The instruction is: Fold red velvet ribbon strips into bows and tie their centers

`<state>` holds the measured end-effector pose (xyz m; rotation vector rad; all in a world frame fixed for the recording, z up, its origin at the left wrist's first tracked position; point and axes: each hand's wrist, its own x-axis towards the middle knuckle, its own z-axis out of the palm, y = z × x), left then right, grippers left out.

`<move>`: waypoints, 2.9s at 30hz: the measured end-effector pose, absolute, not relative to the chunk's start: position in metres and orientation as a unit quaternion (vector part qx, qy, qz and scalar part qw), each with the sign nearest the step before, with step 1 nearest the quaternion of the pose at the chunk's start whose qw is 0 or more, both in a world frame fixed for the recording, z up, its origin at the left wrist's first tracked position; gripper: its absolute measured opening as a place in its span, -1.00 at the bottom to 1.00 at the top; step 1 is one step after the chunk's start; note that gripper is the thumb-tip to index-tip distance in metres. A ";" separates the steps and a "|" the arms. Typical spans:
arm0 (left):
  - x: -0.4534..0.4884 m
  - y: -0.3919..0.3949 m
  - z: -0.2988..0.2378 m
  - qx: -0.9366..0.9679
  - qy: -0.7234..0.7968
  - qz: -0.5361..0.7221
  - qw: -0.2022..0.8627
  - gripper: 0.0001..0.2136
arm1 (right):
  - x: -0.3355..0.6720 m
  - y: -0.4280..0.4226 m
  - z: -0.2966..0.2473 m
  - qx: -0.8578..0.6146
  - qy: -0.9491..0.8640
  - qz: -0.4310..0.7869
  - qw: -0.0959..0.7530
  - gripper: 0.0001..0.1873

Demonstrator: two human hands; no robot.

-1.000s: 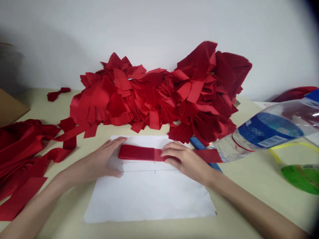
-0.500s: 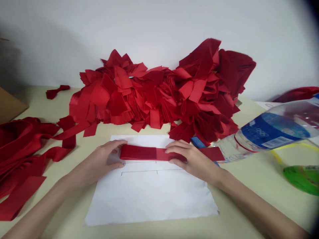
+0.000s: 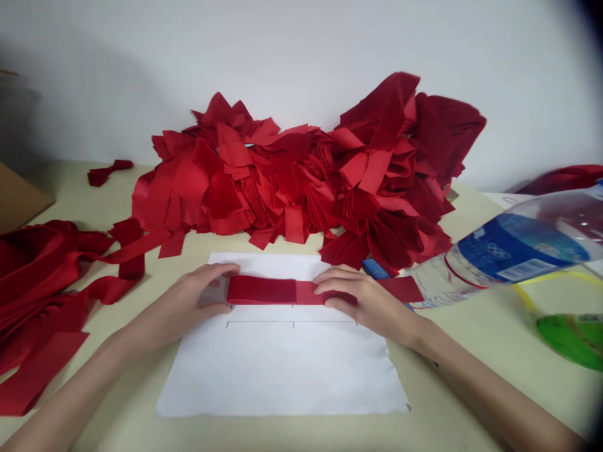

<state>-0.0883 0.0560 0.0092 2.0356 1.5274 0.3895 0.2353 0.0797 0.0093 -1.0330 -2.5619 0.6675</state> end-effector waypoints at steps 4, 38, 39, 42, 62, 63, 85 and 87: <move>-0.091 0.058 0.003 0.767 0.559 0.151 0.277 -0.50 | 0.232 0.078 0.011 -0.381 -0.882 0.232 0.153 -0.83; -0.085 0.053 0.014 0.760 0.540 0.184 0.310 -0.68 | 0.182 0.078 -0.011 -0.441 -0.806 0.251 0.304 -0.91; -0.085 0.054 0.013 0.765 0.540 0.178 0.303 -0.68 | 0.182 0.078 -0.012 -0.443 -0.803 0.254 0.307 -0.90; -0.086 0.055 0.009 0.772 0.545 0.162 0.284 -0.66 | 0.182 0.079 -0.013 -0.446 -0.795 0.261 0.316 -0.88; -0.086 0.054 0.007 0.777 0.539 0.171 0.275 -0.66 | 0.184 0.075 -0.007 -0.418 -0.807 0.268 0.319 -0.91; -0.086 0.054 0.007 0.775 0.541 0.171 0.278 -0.66 | 0.183 0.074 -0.006 -0.407 -0.816 0.270 0.310 -0.84; -0.085 0.054 0.004 0.789 0.535 0.171 0.249 -0.62 | 0.186 0.072 -0.008 -0.404 -0.810 0.285 0.316 -0.85; -0.085 0.054 0.004 0.787 0.535 0.171 0.254 -0.62 | 0.186 0.071 -0.006 -0.405 -0.811 0.287 0.311 -0.87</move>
